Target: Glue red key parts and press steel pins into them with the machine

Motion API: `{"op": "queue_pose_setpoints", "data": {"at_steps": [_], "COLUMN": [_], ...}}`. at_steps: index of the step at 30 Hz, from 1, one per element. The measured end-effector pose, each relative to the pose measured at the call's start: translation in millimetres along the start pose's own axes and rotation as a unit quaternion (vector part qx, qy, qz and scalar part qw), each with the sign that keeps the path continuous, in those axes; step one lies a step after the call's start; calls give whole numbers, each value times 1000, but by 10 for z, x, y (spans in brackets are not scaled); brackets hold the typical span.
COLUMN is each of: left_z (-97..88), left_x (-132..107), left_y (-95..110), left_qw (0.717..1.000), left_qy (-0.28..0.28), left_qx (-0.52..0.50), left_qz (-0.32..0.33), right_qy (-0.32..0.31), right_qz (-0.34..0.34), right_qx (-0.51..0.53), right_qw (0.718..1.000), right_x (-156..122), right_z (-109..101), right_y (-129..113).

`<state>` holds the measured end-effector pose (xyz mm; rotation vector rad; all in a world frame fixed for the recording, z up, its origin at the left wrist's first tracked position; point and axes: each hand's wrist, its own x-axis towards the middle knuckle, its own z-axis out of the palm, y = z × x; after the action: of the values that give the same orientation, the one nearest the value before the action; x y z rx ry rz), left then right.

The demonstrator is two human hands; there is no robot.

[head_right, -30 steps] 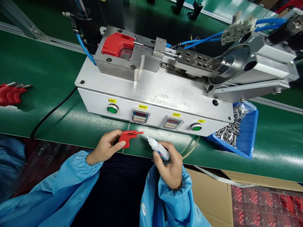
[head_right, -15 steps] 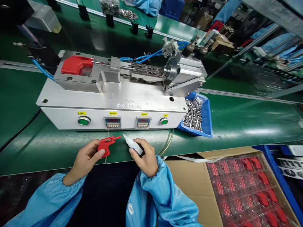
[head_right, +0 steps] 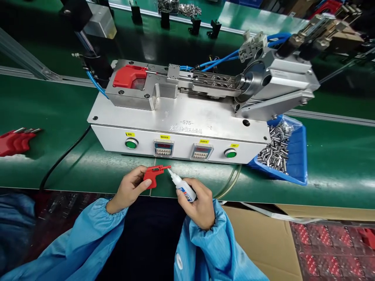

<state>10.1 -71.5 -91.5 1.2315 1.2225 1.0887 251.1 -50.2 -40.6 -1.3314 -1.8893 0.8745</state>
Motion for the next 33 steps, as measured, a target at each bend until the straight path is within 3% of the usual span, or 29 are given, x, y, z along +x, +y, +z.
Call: {"op": "queue_pose_setpoints", "data": {"at_steps": [11, 16, 19, 22, 25, 29, 31, 33], "left_z": [-10, 1, -32, -91, -118, -72, -42, -21], "left_x": [-5, -57, -98, -100, -80, -56, -54, -58], "left_y": [-12, -25, -64, -108, -121, -119, -128, -145], "left_qw": [1000, 999, 999, 998, 997, 997, 998, 997], "left_qy": [-3, 2, 6, -1, 1, -1, -1, 3], "left_qx": [-13, -23, -24, -18, -14, -11, -14, -19], "left_qz": [2, -22, -47, -68, -74, -70, -68, -69], "right_qy": [8, 16, -4, -17, 34, 101, 98, 77], "right_qz": [20, 28, 9, -19, -26, 108, 153, 182], "right_qx": [12, 28, -7, -56, -126, -282, -306, -309], "right_qw": [1000, 999, 1000, 998, 991, 948, 935, 930], "right_x": [-15, -23, -79, -115, -16, 448, 735, 967], "right_z": [-12, 60, -9, -356, -988, -1853, -2095, -2174], "right_y": [85, 240, 279, 235, 222, 524, 775, 1011]}}
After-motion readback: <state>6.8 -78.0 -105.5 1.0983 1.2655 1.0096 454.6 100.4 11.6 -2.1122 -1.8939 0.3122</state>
